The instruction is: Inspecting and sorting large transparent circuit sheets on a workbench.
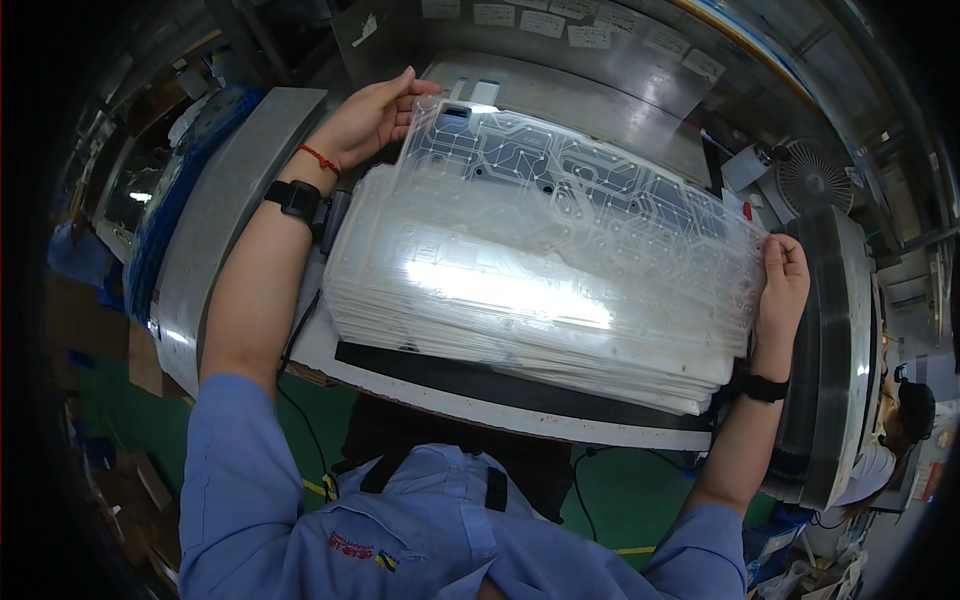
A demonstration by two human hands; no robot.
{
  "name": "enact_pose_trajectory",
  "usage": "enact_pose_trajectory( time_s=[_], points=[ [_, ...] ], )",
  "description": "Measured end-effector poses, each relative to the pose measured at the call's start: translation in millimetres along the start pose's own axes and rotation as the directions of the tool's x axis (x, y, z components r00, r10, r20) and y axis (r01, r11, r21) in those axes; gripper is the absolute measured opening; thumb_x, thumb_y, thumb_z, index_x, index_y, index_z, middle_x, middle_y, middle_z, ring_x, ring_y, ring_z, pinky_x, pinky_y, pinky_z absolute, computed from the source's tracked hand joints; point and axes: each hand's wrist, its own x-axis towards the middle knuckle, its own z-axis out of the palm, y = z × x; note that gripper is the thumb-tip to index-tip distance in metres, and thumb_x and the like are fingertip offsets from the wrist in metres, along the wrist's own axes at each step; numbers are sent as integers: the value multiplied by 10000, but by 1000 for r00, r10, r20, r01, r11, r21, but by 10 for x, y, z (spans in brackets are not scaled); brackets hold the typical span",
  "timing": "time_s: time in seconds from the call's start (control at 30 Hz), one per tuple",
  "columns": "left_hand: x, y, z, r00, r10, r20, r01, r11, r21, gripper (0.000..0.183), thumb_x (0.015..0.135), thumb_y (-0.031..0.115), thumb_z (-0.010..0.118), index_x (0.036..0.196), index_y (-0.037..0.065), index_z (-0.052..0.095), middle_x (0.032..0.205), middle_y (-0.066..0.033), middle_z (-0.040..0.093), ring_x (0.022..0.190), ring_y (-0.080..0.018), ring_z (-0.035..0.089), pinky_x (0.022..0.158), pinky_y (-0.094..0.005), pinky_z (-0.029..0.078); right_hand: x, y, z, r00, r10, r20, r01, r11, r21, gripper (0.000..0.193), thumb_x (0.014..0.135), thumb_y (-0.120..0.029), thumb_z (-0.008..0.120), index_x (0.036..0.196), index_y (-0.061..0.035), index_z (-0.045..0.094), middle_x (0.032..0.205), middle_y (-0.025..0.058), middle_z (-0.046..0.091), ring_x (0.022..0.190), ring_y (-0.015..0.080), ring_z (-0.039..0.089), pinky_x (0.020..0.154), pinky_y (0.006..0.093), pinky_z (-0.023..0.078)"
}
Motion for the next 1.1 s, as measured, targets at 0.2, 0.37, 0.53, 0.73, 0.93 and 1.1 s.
enact_pose_trajectory(
  time_s=[0.2,0.37,0.53,0.73,0.93,1.1],
  points=[
    [19,-50,-85,985,18,173,-47,985,166,283,976,306,475,1019,61,609,841,-2,622,680,-32,533,581,-162,424,21,26,-14,996,73,-51,-73,997,5,186,938,-171,569,1014,-2,586,824,-13,595,733,42,502,696,171,393],
    [62,-85,-118,996,57,64,-67,981,181,195,942,229,553,1007,56,615,820,15,628,608,-8,501,523,-141,396,-12,-83,82,995,99,-32,-98,995,23,205,943,-183,559,1035,-1,585,831,-10,602,715,48,516,683,177,401],
    [112,-128,-154,988,96,-117,-95,995,18,198,935,216,566,1032,50,612,848,18,639,560,-6,468,492,-137,376,-24,-108,86,987,157,24,-159,984,76,205,945,-195,551,1005,-6,603,789,-22,584,655,41,486,631,177,387],
    [99,-97,-128,987,94,-130,-85,994,74,196,959,223,519,1030,62,605,759,49,586,581,-2,450,504,-144,355,-28,-85,62,987,148,56,-151,987,58,179,947,-180,543,942,-17,617,703,-28,547,606,33,461,571,168,364],
    [59,-33,-197,991,134,-17,-134,989,-67,201,949,254,540,1011,80,619,668,64,516,579,-33,416,547,-177,350,-7,-27,-32,994,105,27,-108,986,124,207,953,-207,538,974,-10,595,706,-1,571,602,56,493,578,176,395],
    [66,-56,-193,985,141,-102,-154,979,-131,229,950,265,537,1050,72,609,821,27,607,694,-43,512,599,-181,393,-56,-236,101,985,166,-53,-146,952,268,225,963,-217,516,995,-1,574,809,40,630,678,94,574,604,205,434]
  ],
)
